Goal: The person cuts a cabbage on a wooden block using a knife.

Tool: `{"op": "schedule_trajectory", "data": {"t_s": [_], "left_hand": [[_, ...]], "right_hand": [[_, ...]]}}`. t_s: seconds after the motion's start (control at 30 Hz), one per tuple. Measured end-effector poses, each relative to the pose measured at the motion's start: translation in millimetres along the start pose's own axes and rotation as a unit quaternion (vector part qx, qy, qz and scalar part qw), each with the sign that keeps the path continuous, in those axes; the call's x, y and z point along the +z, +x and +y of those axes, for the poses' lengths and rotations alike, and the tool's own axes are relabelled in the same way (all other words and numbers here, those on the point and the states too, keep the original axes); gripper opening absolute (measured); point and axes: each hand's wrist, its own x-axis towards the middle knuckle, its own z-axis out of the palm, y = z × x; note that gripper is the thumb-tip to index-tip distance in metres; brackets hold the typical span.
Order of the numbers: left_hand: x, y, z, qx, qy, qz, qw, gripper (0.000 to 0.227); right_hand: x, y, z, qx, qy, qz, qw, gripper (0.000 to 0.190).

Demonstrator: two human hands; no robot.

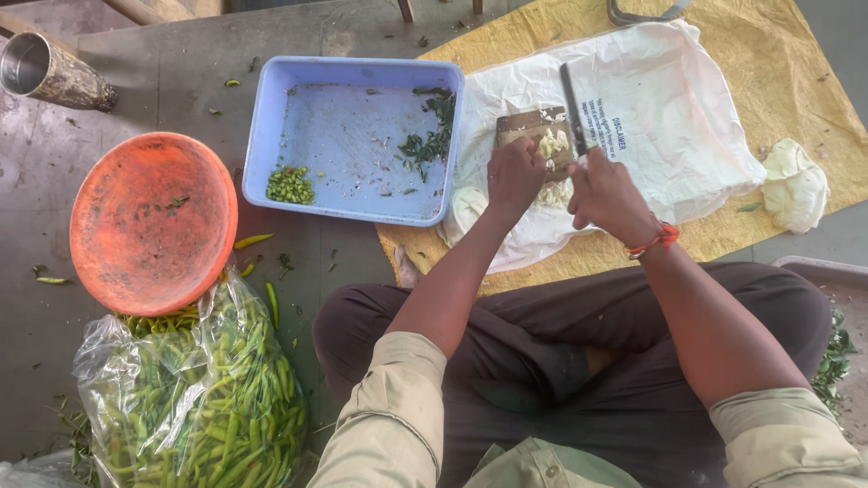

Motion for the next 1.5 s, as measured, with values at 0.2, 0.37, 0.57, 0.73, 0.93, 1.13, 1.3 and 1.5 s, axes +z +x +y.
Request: {"op": "schedule_trajectory", "data": {"t_s": [0.2,0.37,0.57,0.73,0.93,1.13,1.3,1.5], "left_hand": [[9.3,10.8,20.8,0.021,0.051,0.033,0.998,0.043],[21.0,26.6,5.6,0.158,0.016,0.026,0.987,0.012],[2.2,40.5,-12.2,0.173,-0.064,-0.142,0.973,0.013],[-7.7,35.9,-2.7,0.139,-0.078,-0.138,0.978,0.032],[-5.5,32.6,-11.7,0.164,-0.072,-0.095,0.979,0.024],[15.3,31.1,-25.5,0.172,-0.089,-0.028,0.981,0.014],[17.7,18.8,-33.1,0.195,-0.107,0.014,0.975,0.011],[16.1,11.6,-30.1,0.086,-0.168,-0.058,0.98,0.013]], "right_hand": [[-23.5,-10.2,-22.1,-0.019,-0.014,0.033,0.999,0.028],[-26.4,-7.0,-22.0,-0.012,-0.02,0.032,0.999,0.028],[-27.2,-4.4,-8.6,-0.009,-0.033,0.017,0.999,0.028],[-15.0,12.6,24.5,-0.039,-0.115,-0.012,0.993,0.026],[15.1,37.6,62.2,-0.016,-0.129,0.009,0.991,0.025],[55.0,56.6,68.5,-0.147,-0.145,0.169,0.964,0.022],[63.8,59.9,65.9,-0.161,-0.136,0.186,0.96,0.023],[59.9,55.8,59.9,-0.105,0.03,0.151,0.983,0.022]]}}
